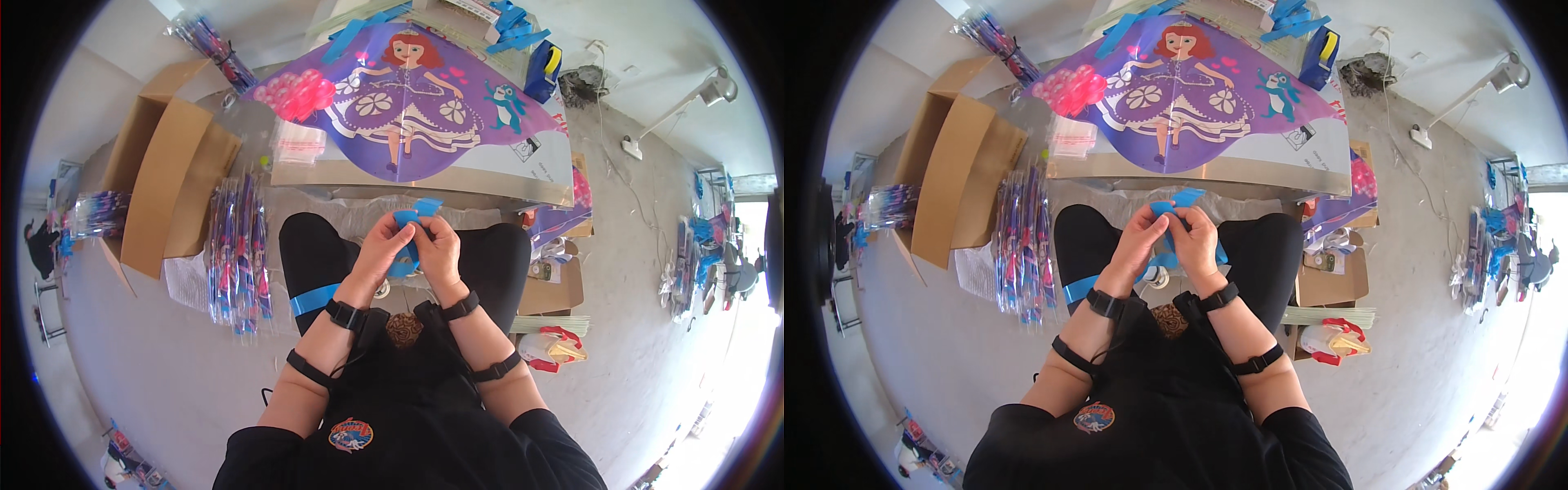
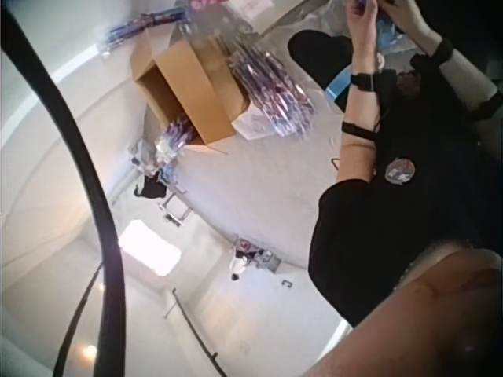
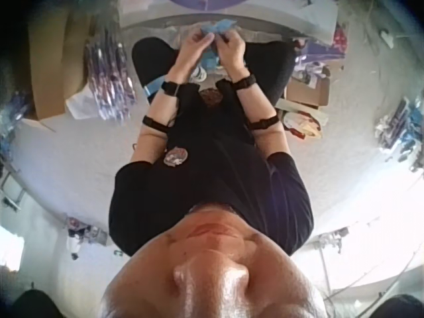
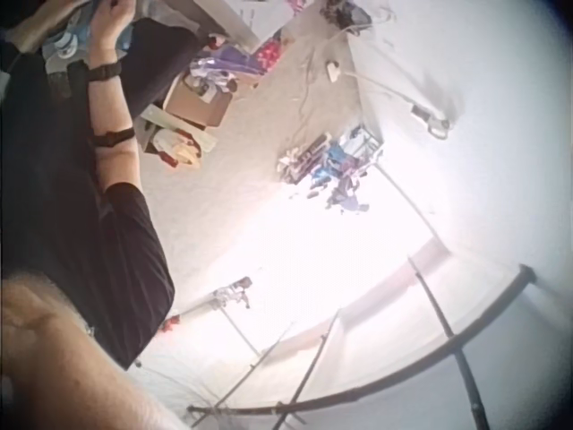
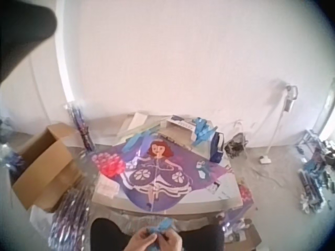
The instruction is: Assembling a character-themed kite by attaching tails and structural components with tape.
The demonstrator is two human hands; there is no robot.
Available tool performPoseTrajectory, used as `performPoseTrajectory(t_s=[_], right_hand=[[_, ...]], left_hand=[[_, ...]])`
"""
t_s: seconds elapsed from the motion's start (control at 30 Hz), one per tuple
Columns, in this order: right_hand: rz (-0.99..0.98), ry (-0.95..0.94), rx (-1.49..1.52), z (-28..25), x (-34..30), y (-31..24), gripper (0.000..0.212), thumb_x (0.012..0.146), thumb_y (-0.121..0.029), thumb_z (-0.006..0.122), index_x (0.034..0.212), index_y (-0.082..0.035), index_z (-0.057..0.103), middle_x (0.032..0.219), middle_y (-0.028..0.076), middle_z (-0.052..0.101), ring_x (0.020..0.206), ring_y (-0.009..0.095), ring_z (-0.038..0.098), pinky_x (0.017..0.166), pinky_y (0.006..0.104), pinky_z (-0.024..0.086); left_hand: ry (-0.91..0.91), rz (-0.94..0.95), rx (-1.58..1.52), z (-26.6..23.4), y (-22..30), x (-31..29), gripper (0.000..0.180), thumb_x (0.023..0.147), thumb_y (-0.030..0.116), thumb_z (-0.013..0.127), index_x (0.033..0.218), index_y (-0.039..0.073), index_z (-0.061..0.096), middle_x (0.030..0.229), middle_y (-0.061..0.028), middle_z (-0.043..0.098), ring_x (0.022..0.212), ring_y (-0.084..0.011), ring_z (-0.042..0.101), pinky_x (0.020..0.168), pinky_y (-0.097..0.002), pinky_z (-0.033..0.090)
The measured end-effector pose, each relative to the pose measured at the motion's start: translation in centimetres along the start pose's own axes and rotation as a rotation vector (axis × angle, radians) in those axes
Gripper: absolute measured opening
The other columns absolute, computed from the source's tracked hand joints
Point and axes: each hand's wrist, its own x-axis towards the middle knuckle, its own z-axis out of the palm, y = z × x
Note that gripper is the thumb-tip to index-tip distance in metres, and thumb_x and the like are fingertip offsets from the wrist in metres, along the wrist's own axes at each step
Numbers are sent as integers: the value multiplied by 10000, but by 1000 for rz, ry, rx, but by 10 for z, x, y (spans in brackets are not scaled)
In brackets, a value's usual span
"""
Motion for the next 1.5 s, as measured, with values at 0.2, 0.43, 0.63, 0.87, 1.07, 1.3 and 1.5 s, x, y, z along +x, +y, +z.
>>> performPoseTrajectory(t_s=[0.2, 0.43, 0.63, 0.87, 1.07, 1.3, 1.5], right_hand=[[44, -48, -41, 3, 4, 11, 105, 806, -87, 694, 847, 3, 657, 743, 105, 612, 650, 197, 595, 599, 285, 464], [288, -154, 172, 5, 4, 32, 106, 847, -97, 680, 882, 2, 666, 738, 39, 631, 655, 93, 563, 597, 251, 455], [380, 20, 626, 10, 18, 37, 186, 902, -92, 620, 1070, -44, 556, 892, -9, 593, 794, 53, 523, 671, 201, 422], [509, -128, 413, 22, 45, 60, 146, 908, -178, 625, 925, -33, 620, 787, -21, 585, 697, 48, 489, 610, 206, 389], [668, -81, 348, 32, 67, 87, 183, 869, -201, 671, 828, -24, 651, 669, -50, 543, 598, 44, 450, 522, 228, 357], [640, -14, 309, 41, 72, 107, 202, 856, -212, 683, 795, -21, 660, 654, -42, 554, 587, 45, 448, 512, 236, 356], [620, -11, 295, 40, 74, 121, 206, 845, -213, 693, 790, -16, 663, 667, -35, 567, 605, 53, 461, 531, 238, 374]], left_hand=[[88, -201, -194, -6, -1, 16, 261, 940, 237, 590, 1098, 31, 621, 993, -33, 642, 917, -107, 587, 814, -258, 469], [155, -156, -178, -13, -3, 29, 228, 931, 230, 605, 1031, 28, 643, 956, -38, 658, 852, -105, 604, 782, -253, 478], [222, -32, -7, -18, -11, 36, 209, 928, 220, 614, 990, 25, 657, 890, -3, 661, 787, -56, 583, 713, -218, 466], [240, -132, 348, -42, -32, 48, 191, 921, 190, 613, 954, 9, 663, 908, -26, 673, 836, -79, 589, 763, -220, 444], [209, 412, 1060, -45, -19, 63, 139, 820, 118, 654, 824, -20, 638, 1091, -133, 645, 967, -288, 610, 840, -357, 469], [-134, 591, 1517, -45, -7, 71, 108, 707, 84, 676, 703, -17, 638, 1338, -139, 511, 1216, -309, 475, 999, -414, 389], [-184, 591, 1583, -47, -9, 81, 102, 710, 100, 662, 706, -1, 657, 1353, -119, 498, 1269, -293, 418, 1043, -444, 335]])
